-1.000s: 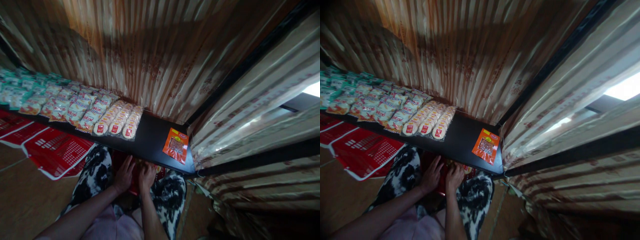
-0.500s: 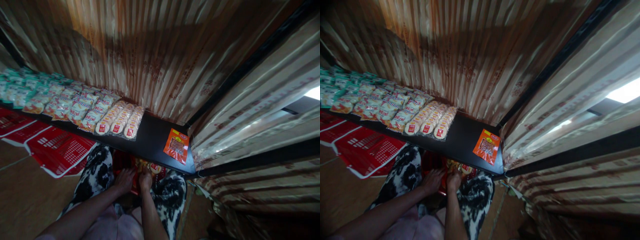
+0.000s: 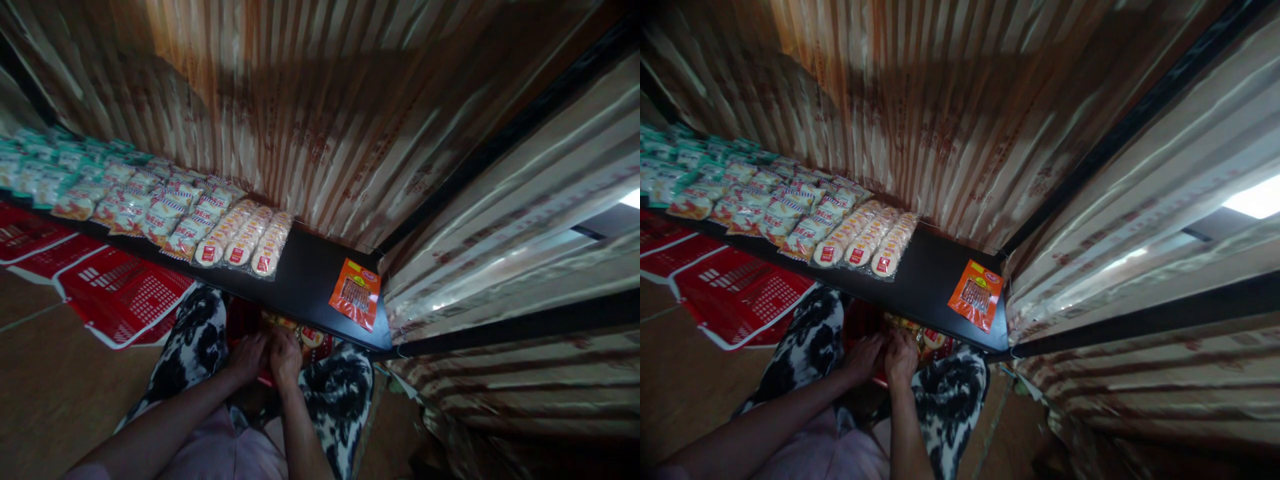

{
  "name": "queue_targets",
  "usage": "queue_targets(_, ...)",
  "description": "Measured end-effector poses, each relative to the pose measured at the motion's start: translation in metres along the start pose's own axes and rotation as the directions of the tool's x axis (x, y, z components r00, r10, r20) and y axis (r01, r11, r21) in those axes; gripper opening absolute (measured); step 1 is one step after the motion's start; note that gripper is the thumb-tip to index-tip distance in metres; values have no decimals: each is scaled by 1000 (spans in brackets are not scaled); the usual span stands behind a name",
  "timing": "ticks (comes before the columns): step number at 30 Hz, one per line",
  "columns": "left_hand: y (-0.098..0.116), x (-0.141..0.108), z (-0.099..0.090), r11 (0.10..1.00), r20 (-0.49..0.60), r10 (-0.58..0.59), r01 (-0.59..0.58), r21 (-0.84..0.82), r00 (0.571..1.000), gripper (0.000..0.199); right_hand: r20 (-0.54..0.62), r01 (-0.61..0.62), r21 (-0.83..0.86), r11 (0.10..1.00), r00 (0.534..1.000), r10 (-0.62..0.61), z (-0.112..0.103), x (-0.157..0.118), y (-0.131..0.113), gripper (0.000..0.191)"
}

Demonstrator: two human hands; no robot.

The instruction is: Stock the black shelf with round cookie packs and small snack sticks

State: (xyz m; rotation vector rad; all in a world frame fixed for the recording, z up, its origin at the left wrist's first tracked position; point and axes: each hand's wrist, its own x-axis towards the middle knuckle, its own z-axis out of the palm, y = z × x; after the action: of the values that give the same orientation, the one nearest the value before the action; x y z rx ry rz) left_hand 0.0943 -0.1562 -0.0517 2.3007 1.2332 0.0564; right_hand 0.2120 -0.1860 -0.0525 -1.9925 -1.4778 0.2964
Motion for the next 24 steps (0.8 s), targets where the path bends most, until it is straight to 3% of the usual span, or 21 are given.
queue_targets(4,-3,2,2,998,-38,-40,38,-56,998,42,-38,45,110,993,998,-41,-4,1,-1,35)
queue_targets(9,-6,4,0,985,-78,-69,55,-166,995,41,-63,24,298,954,998,-6,-9,2,-2,30)
queue_targets(16,-10,4,-2,947,-159,-87,32,-320,983,43,47,-240,570,786,964,260,-11,4,0,43)
queue_targets(24,-12,2,-7,904,-208,-142,42,-425,968,44,103,-308,670,676,940,326,-6,1,-2,55)
